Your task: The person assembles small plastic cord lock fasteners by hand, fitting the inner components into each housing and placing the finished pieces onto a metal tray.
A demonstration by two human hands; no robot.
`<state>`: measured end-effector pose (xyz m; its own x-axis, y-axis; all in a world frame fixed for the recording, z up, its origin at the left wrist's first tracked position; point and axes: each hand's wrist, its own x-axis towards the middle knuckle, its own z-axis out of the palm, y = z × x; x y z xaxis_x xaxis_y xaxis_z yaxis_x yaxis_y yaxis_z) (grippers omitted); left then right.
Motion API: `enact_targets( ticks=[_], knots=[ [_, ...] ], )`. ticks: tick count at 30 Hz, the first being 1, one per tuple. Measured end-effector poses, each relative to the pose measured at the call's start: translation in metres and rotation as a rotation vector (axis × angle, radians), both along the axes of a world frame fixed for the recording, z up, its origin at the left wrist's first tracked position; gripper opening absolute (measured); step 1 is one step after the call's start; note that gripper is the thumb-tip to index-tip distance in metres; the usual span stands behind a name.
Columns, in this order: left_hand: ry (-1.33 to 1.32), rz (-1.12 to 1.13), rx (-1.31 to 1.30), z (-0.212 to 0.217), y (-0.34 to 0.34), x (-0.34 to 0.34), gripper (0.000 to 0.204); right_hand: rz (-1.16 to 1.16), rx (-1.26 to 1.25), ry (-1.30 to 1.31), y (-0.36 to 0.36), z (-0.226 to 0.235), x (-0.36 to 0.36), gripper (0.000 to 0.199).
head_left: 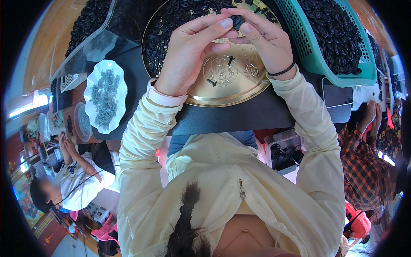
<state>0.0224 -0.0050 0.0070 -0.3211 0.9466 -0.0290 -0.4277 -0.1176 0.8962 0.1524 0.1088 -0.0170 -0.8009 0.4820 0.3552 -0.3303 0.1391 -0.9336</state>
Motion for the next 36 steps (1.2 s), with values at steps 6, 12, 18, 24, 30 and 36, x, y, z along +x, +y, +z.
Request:
enact_targets(
  ticks=[6, 12, 18, 24, 30, 36],
  knots=[
    [-0.013, 0.011, 0.009, 0.001, 0.001, 0.007, 0.027, -0.159, 0.187, -0.004, 0.000, -0.005, 0.004, 0.028],
    [-0.020, 0.024, -0.011, 0.005, 0.003, 0.010, 0.027, -0.213, 0.236, -0.013, -0.001, 0.004, -0.001, 0.026],
    [0.328, 0.097, -0.065, 0.014, 0.003, -0.036, 0.030, 0.363, -0.981, 0.649, 0.015, 0.021, 0.010, 0.060],
    [0.974, 0.069, -0.285, -0.004, -0.001, -0.061, 0.019, 0.439, -0.997, 0.453, 0.020, 0.007, -0.004, 0.059],
    [1.575, 0.101, -0.214, -0.013, -0.006, -0.051, 0.019, 0.125, -0.435, 0.034, 0.029, 0.001, -0.003, 0.060],
    [1.695, 0.267, -0.129, -0.017, 0.002, -0.047, 0.019, -0.300, 0.194, -0.269, 0.020, -0.025, 0.000, 0.027]
  ],
)
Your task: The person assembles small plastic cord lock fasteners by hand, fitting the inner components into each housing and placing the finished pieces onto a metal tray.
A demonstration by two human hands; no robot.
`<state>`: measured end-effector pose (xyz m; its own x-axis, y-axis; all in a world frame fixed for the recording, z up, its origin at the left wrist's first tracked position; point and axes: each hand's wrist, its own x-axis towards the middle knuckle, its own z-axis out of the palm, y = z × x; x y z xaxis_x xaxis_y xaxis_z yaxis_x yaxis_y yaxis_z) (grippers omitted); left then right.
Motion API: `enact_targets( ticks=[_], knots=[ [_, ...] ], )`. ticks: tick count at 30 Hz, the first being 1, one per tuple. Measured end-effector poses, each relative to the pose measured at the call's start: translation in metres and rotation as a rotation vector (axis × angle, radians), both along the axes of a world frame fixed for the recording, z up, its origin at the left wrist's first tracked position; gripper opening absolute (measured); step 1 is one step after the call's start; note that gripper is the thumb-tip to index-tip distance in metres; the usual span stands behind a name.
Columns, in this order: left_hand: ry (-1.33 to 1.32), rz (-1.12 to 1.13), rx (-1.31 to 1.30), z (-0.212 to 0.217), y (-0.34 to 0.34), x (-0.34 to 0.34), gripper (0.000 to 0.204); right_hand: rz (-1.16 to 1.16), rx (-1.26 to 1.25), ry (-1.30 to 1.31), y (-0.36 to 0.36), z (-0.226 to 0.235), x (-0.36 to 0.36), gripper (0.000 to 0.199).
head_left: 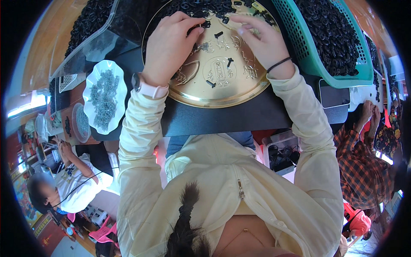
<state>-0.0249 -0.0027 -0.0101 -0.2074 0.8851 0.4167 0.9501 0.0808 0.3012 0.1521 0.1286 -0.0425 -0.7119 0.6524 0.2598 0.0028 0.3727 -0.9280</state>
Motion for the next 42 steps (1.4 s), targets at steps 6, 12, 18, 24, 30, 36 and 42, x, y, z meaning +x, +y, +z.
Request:
enact_targets(
  ticks=[6, 12, 18, 24, 30, 36, 42],
  knots=[
    [-0.018, -0.068, 0.032, 0.006, -0.005, -0.006, 0.017, -0.141, 0.834, -0.189, 0.014, 0.000, -0.023, 0.024],
    [-0.131, -0.167, -0.203, 0.011, -0.020, -0.004, 0.016, -0.103, 0.877, -0.400, 0.020, 0.005, -0.026, 0.022],
    [-0.107, -0.148, -0.185, 0.004, -0.018, -0.002, 0.014, -0.122, 0.171, -0.188, 0.009, 0.006, -0.020, 0.023],
    [-0.293, -0.200, -0.068, 0.000, -0.017, -0.007, 0.015, 0.091, -0.238, -0.065, -0.011, 0.013, -0.016, 0.023],
    [-0.899, -0.092, 0.008, -0.003, -0.013, -0.001, 0.017, 0.123, -0.249, -0.045, -0.018, 0.012, -0.018, 0.019],
    [-0.914, -0.166, -0.088, -0.004, -0.016, 0.001, 0.020, 0.136, -0.213, -0.024, -0.018, 0.010, -0.017, 0.019],
    [-0.950, -0.178, -0.007, -0.005, -0.013, 0.007, 0.020, 0.128, -0.228, 0.049, -0.019, 0.009, -0.019, 0.020]
  ],
)
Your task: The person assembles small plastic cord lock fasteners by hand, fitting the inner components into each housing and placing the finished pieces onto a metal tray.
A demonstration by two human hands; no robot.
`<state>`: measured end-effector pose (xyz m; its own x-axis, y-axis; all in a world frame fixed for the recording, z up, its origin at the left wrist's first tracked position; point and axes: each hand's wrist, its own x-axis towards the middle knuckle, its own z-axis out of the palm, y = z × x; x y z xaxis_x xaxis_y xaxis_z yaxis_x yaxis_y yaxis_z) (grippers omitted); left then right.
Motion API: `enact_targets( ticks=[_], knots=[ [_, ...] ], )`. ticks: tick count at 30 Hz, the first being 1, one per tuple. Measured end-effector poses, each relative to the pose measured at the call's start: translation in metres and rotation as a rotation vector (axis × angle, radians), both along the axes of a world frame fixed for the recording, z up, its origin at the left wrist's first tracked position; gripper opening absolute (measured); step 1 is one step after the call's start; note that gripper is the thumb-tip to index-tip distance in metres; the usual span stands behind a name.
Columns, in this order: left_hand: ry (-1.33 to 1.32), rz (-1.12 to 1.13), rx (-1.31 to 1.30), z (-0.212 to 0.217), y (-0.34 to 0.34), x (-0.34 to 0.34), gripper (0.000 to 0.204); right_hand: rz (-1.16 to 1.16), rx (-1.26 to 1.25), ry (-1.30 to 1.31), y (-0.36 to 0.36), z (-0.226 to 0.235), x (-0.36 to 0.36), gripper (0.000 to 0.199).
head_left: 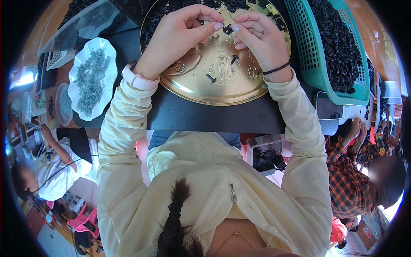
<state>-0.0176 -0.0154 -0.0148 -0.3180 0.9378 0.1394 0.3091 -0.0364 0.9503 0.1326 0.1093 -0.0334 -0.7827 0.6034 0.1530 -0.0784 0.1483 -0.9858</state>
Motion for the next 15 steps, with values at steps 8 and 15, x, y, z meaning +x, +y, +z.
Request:
enact_targets(
  ticks=[8, 15],
  knots=[
    [-0.007, -0.014, -0.039, 0.0002, -0.0017, -0.0009, 0.022, 0.027, 0.023, -0.017, 0.0036, -0.0017, 0.0011, 0.021],
    [0.043, -0.016, -0.004, -0.0019, -0.0005, 0.0014, 0.023, 0.020, 0.136, -0.035, 0.0037, -0.0019, 0.0016, 0.021]
  ],
)
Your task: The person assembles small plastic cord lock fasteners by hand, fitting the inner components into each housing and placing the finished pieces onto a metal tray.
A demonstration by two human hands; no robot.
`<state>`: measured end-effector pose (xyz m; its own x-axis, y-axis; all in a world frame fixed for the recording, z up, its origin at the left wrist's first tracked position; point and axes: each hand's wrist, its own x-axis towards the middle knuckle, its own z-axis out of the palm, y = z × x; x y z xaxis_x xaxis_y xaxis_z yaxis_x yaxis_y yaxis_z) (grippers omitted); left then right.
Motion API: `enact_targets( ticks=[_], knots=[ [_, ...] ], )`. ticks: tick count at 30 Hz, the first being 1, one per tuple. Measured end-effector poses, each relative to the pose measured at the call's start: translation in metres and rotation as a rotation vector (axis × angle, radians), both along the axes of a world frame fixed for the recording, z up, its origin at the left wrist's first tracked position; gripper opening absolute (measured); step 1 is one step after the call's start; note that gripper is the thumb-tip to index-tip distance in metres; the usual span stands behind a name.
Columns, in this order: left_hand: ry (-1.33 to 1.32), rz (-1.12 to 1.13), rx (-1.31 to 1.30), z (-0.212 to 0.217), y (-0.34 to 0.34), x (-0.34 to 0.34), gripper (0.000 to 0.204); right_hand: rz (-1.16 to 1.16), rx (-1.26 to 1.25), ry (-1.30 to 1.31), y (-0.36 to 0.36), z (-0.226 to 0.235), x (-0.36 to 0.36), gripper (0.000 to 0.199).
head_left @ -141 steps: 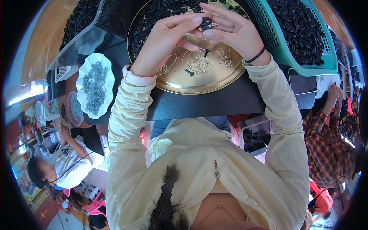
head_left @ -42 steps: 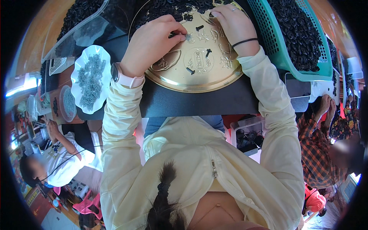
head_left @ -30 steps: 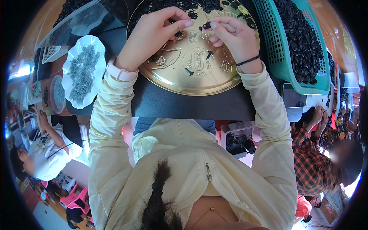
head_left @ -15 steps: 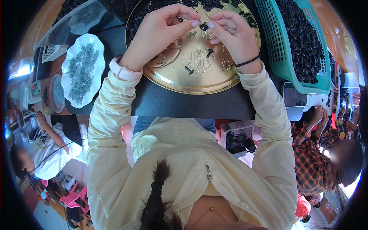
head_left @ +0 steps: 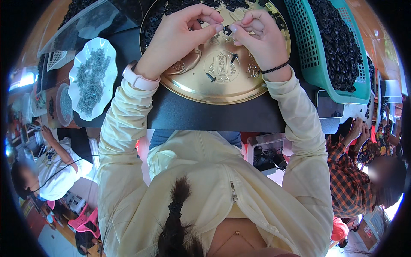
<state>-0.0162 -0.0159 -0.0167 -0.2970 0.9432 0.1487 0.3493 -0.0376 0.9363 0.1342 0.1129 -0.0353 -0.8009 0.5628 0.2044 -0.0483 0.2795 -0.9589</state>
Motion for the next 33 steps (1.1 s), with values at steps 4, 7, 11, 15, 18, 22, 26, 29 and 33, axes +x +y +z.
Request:
enact_targets(
  ticks=[4, 7, 11, 15, 18, 22, 26, 29, 33],
  knots=[
    [0.169, 0.027, 0.004, 0.001, 0.000, 0.002, 0.021, -0.016, 0.070, -0.008, -0.001, -0.002, 0.001, 0.019],
    [0.232, 0.043, 0.027, 0.000, 0.001, 0.005, 0.021, -0.074, 0.089, 0.064, -0.002, -0.005, -0.002, 0.019],
    [0.219, 0.079, 0.113, -0.001, 0.003, 0.009, 0.018, -0.027, -0.068, 0.021, -0.002, -0.005, -0.002, 0.018],
    [0.015, 0.092, 0.023, 0.000, 0.002, 0.006, 0.019, 0.017, -0.286, 0.092, -0.003, -0.003, -0.003, 0.016],
    [-0.126, 0.071, 0.026, 0.000, 0.003, 0.004, 0.020, 0.025, -0.310, 0.094, -0.003, -0.002, -0.004, 0.016],
    [-0.163, 0.059, -0.001, -0.003, 0.004, 0.004, 0.022, 0.014, -0.343, 0.108, -0.002, -0.002, -0.003, 0.016],
    [-0.008, 0.027, -0.014, -0.006, 0.002, 0.004, 0.020, 0.031, -0.363, 0.102, -0.001, -0.004, -0.002, 0.017],
    [0.533, 0.183, 0.192, -0.002, 0.004, -0.003, 0.017, -0.051, -0.308, 0.109, 0.004, -0.002, -0.001, 0.013],
    [0.878, 0.221, 0.147, 0.009, 0.008, -0.005, 0.019, -0.163, -0.337, 0.114, 0.006, 0.001, 0.001, 0.017]
  ],
)
